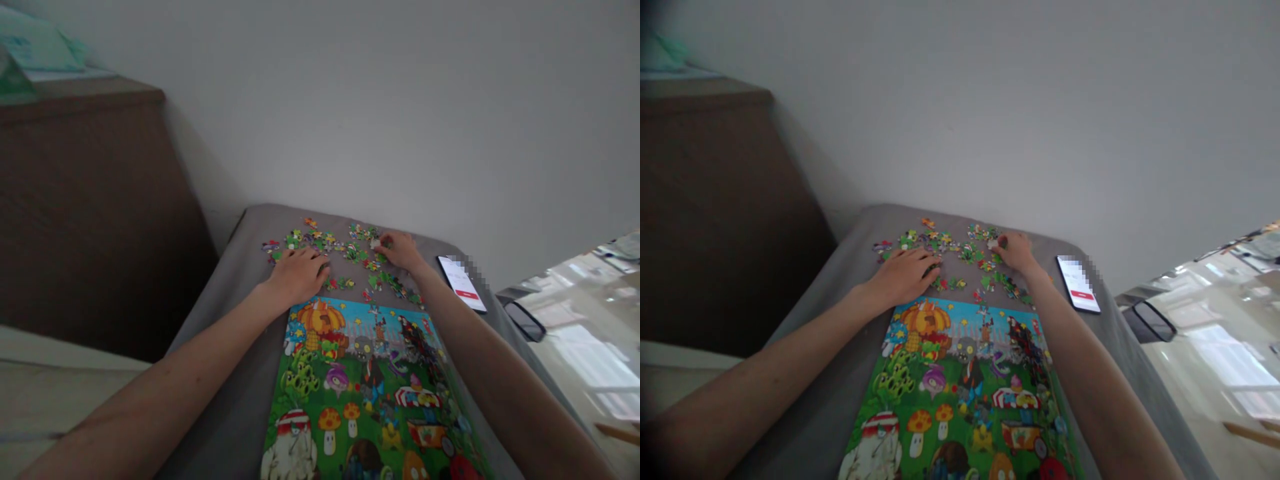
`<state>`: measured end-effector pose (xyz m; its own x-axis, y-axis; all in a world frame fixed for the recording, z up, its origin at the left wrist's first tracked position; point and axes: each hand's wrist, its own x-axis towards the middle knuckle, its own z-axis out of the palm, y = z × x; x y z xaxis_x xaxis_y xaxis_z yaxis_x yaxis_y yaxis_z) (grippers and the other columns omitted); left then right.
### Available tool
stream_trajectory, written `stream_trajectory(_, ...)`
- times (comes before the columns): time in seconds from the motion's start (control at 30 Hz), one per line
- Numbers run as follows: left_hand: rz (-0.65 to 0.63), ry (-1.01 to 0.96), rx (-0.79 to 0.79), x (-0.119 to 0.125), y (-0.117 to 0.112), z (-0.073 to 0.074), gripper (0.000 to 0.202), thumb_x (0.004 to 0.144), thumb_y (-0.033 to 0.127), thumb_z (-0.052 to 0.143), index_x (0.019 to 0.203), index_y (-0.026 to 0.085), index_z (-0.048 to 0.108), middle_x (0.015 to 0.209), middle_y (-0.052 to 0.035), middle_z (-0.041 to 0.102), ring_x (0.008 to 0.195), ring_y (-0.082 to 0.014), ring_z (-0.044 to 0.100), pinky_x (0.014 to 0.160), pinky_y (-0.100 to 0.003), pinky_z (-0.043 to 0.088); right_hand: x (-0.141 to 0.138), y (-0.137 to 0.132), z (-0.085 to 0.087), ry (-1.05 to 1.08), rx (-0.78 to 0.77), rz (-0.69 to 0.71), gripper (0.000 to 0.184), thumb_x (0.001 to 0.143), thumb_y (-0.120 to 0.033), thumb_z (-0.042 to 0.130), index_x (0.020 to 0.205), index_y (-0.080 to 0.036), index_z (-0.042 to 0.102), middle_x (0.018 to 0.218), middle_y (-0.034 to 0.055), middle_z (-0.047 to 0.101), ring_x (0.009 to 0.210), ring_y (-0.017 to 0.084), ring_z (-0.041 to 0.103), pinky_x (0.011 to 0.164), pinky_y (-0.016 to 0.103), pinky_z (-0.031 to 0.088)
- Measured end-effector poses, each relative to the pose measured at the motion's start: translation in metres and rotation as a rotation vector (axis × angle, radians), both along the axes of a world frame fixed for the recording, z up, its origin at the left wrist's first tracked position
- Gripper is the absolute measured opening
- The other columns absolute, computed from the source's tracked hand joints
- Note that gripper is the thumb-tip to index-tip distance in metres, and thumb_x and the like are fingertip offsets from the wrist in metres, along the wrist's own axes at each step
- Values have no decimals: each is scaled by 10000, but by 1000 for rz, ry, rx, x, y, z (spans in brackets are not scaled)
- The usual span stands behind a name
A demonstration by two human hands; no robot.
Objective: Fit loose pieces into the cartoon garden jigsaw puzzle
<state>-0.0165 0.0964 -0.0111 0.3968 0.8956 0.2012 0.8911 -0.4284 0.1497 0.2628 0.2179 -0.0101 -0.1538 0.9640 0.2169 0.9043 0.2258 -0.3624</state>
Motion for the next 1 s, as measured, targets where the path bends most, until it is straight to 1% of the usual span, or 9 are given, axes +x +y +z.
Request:
stream_trajectory(0.13, -2, -10, -4, 1, -2, 0, 362, 1020, 346, 411, 1230, 187, 660, 1243, -117, 684, 1187, -292, 605, 960, -465, 457, -9, -37, 12, 152, -63, 130, 136, 860, -267, 612, 907, -163, 685, 901, 98, 740, 846, 228, 688, 805, 382, 540)
stream_trajectory(0.27, 2, -25, -20, 3, -3, -2, 358, 1018, 362, 421, 1245, 206, 649, 1266, -105, 668, 1193, -292, 599, 981, -478, 442, -30, -112, 24, 301, -180, 291, 224, 879, -385, 627, 968, -199, 715, 909, 61, 758, 803, 202, 703, 746, 347, 563)
stream_trajectory(0.3, 7, -28, -25, 3, -3, -3, 362, 1022, 363, 410, 1252, 208, 644, 1281, -103, 660, 1199, -291, 594, 988, -483, 436, -36, -133, 27, 392, -266, 366, 234, 884, -394, 645, 993, -206, 732, 904, 59, 760, 803, 200, 704, 736, 342, 564)
stream_trajectory(0.4, 20, -23, -44, 5, -3, -4, 376, 1033, 362, 380, 1250, 202, 643, 1297, -107, 649, 1210, -289, 582, 994, -483, 430, -57, -187, 36, 528, -474, 541, 166, 886, -343, 675, 954, -220, 763, 907, 37, 754, 804, 163, 699, 720, 290, 561)
stream_trajectory(0.47, 21, -10, -43, 6, -3, -4, 383, 1034, 368, 379, 1252, 195, 641, 1294, -113, 649, 1205, -286, 580, 996, -475, 427, -72, -212, 38, 531, -546, 589, 144, 896, -302, 665, 954, -219, 767, 914, 29, 752, 801, 144, 695, 694, 264, 554)
stream_trajectory(0.6, 6, 7, -22, 7, -3, -4, 391, 1031, 374, 389, 1283, 187, 624, 1301, -118, 644, 1206, -278, 571, 1001, -461, 423, -89, -237, 32, 477, -658, 641, 122, 897, -260, 653, 950, -220, 756, 838, 1, 750, 706, 117, 671, 616, 234, 527)
stream_trajectory(0.77, -8, 18, -32, 6, -3, -5, 395, 1033, 360, 392, 1307, 175, 609, 1319, -125, 633, 1237, -290, 555, 1009, -476, 426, -93, -252, 27, 530, -799, 601, 28, 857, -214, 674, 866, -190, 686, 677, -33, 686, 569, 90, 610, 506, 191, 472)
stream_trajectory(0.9, -3, 13, -30, 6, -3, -6, 388, 1029, 355, 404, 1314, 185, 605, 1341, -122, 620, 1250, -288, 546, 1019, -472, 417, -95, -263, 26, 498, -774, 714, 248, 877, -161, 616, 1092, -211, 729, 774, -13, 742, 623, 104, 646, 554, 213, 495)
stream_trajectory(1.0, -7, 12, -36, 5, -3, -6, 393, 1030, 353, 402, 1320, 181, 603, 1340, -124, 621, 1251, -289, 543, 1016, -472, 419, -95, -268, 23, 459, -752, 765, 243, 898, -177, 593, 1054, -225, 773, 756, -10, 747, 606, 107, 631, 549, 224, 477)
